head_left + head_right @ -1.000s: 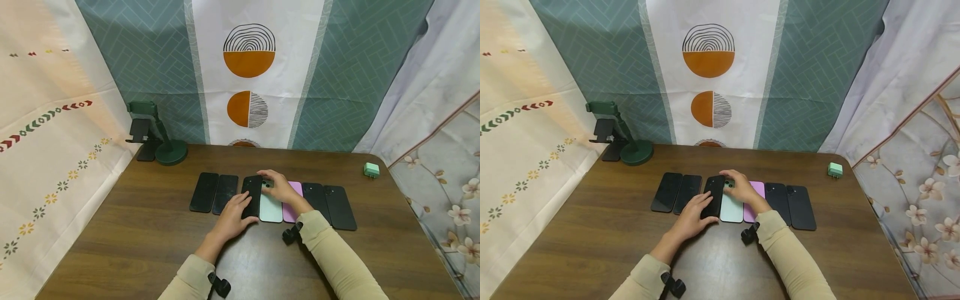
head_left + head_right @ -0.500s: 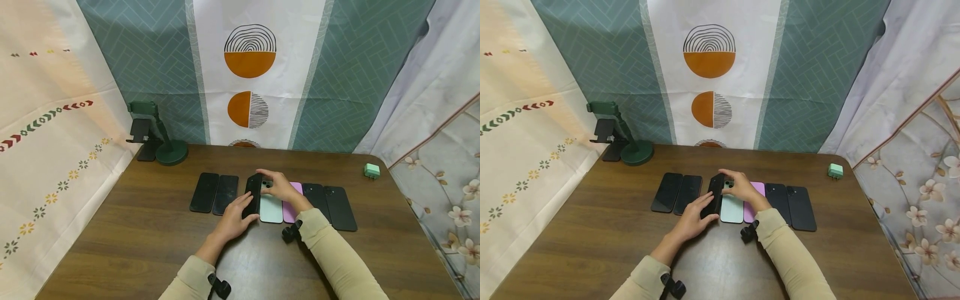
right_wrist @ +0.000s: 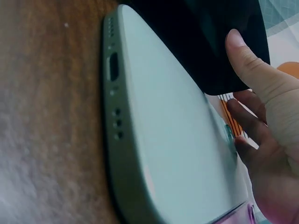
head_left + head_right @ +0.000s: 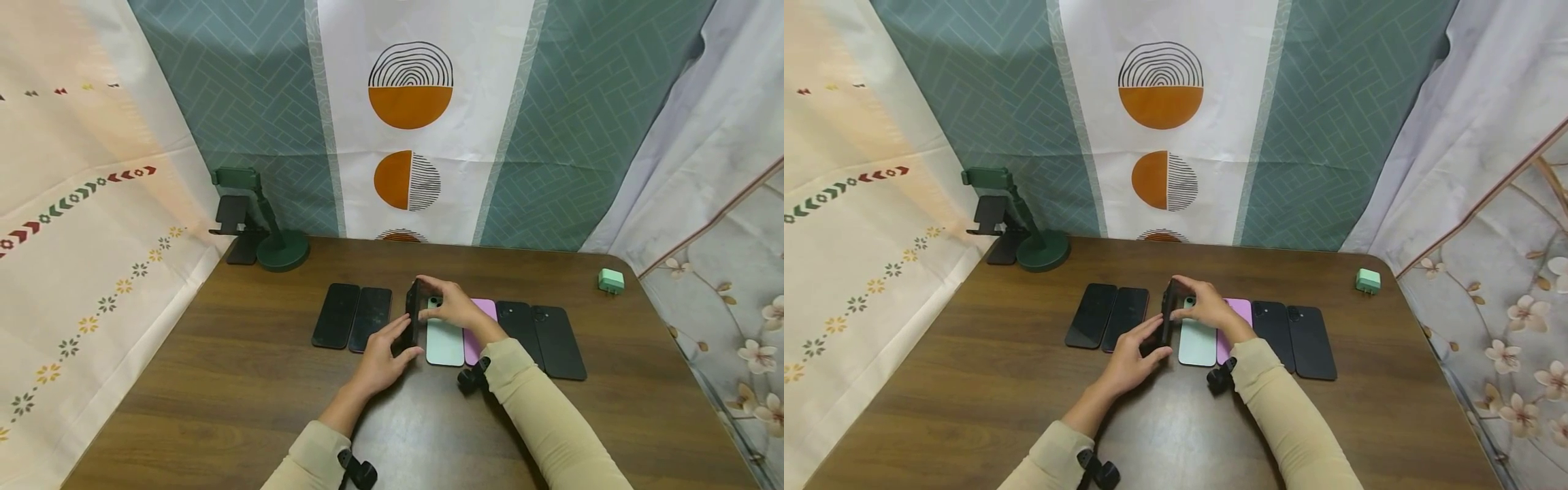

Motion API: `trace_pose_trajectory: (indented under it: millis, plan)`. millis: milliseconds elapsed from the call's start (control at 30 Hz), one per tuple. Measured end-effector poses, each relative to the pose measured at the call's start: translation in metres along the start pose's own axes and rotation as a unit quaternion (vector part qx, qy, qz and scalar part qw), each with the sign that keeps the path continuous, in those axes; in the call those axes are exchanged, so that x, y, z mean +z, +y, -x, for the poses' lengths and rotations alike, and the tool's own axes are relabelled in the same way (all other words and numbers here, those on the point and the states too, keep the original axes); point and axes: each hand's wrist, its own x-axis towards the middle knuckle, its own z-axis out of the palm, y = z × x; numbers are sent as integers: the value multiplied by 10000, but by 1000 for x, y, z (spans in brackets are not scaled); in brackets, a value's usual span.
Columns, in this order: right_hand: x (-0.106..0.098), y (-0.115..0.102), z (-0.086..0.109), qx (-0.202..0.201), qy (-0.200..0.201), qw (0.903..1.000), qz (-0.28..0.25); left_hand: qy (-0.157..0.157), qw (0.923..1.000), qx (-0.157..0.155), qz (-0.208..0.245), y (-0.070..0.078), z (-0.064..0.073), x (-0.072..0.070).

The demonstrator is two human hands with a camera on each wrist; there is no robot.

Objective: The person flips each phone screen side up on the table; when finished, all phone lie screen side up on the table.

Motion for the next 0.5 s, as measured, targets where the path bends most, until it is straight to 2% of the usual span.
trace_pose_trajectory:
  millis: [167,367,500]
  plan:
    - [3,2,-2,173,-91,9991,380,45,9997,19,242,0,0,0]
    - [5,1,-5,176,-272,9976,613,98,9975,48,701,1,0,-1]
    - [5,-1,-6,181,-337,9968,706,91,9975,74,697,1,0,-2]
